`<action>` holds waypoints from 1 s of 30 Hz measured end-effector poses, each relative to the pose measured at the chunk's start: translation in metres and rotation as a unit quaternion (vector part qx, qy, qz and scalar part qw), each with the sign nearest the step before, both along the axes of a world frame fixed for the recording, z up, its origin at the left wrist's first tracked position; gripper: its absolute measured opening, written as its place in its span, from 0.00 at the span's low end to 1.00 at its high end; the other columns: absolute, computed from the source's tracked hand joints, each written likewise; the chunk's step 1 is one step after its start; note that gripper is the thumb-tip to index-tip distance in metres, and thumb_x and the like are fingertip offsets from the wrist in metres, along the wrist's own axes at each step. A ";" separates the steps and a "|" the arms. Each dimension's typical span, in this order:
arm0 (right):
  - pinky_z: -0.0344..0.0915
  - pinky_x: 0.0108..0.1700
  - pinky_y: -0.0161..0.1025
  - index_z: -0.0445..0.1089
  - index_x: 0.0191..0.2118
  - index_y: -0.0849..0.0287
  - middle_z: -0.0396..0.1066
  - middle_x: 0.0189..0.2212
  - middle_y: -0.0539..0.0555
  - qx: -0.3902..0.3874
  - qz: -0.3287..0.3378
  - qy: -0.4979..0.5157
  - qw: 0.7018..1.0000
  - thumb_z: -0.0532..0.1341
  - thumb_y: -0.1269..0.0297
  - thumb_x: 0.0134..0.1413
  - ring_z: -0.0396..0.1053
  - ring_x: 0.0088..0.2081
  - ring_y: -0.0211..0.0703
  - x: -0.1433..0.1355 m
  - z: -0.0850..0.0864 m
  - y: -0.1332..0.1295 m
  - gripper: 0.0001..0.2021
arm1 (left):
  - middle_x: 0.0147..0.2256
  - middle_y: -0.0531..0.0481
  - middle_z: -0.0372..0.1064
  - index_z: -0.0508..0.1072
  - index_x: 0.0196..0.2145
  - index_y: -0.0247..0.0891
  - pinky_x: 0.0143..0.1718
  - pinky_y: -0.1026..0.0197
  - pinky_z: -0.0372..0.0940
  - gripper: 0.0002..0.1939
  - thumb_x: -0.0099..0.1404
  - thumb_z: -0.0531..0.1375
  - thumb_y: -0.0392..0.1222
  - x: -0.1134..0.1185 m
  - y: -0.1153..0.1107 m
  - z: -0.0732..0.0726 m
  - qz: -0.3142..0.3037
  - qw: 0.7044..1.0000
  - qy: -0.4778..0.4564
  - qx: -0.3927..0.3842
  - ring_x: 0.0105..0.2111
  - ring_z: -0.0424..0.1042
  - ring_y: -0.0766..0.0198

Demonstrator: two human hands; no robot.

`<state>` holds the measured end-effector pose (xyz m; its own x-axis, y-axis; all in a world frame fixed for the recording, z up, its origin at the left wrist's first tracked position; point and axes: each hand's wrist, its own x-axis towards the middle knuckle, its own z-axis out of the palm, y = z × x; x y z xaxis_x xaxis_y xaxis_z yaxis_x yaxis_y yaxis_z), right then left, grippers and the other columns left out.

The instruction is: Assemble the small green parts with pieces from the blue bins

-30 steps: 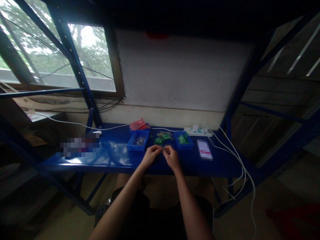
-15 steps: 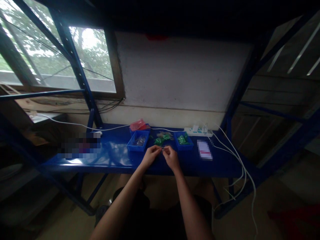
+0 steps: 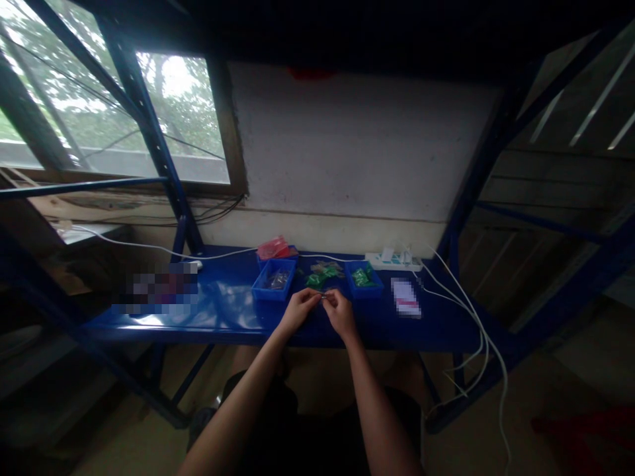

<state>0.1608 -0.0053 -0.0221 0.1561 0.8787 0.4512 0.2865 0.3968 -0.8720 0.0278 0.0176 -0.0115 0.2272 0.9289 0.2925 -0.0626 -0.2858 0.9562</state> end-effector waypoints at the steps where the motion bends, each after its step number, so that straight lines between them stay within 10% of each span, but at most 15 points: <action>1: 0.68 0.35 0.40 0.67 0.32 0.56 0.75 0.29 0.53 0.002 0.003 0.002 1.000 0.59 0.59 0.47 0.73 0.32 0.46 0.000 0.000 0.000 0.07 | 0.20 0.55 0.65 0.72 0.27 0.33 0.24 0.66 0.54 0.13 0.52 0.62 0.48 0.000 0.000 0.000 0.000 1.000 0.000 -0.001 0.21 0.60 0.69; 14: 0.66 0.35 0.40 0.71 0.29 0.58 0.71 0.33 0.56 0.054 -0.075 -0.048 0.995 0.58 0.59 0.47 0.69 0.34 0.46 0.004 0.002 0.000 0.09 | 0.20 0.55 0.63 0.72 0.27 0.34 0.23 0.67 0.53 0.13 0.54 0.61 0.48 0.001 0.000 0.000 0.012 1.000 0.018 0.011 0.21 0.59 0.70; 22: 0.56 0.23 0.34 0.71 0.32 0.58 0.60 0.15 0.45 0.000 -0.072 -0.016 0.997 0.57 0.58 0.49 0.58 0.19 0.38 0.004 0.003 -0.002 0.11 | 0.17 0.57 0.59 0.74 0.31 0.33 0.20 0.67 0.50 0.14 0.55 0.60 0.48 -0.001 -0.001 0.003 0.044 0.999 0.020 0.009 0.18 0.56 0.70; 30: 0.64 0.24 0.35 0.70 0.34 0.57 0.75 0.29 0.54 -0.013 -0.042 0.058 0.997 0.53 0.57 0.52 0.72 0.32 0.46 0.004 0.004 -0.001 0.12 | 0.26 0.49 0.71 0.74 0.33 0.32 0.23 0.66 0.58 0.16 0.55 0.59 0.50 0.001 -0.002 0.004 0.015 0.999 -0.029 -0.017 0.23 0.66 0.67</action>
<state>0.1646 -0.0063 -0.0184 0.2783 0.8719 0.4030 0.2150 0.3524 -0.9108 0.0291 0.0161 -0.0073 0.1827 0.9445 0.2731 -0.1102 -0.2563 0.9603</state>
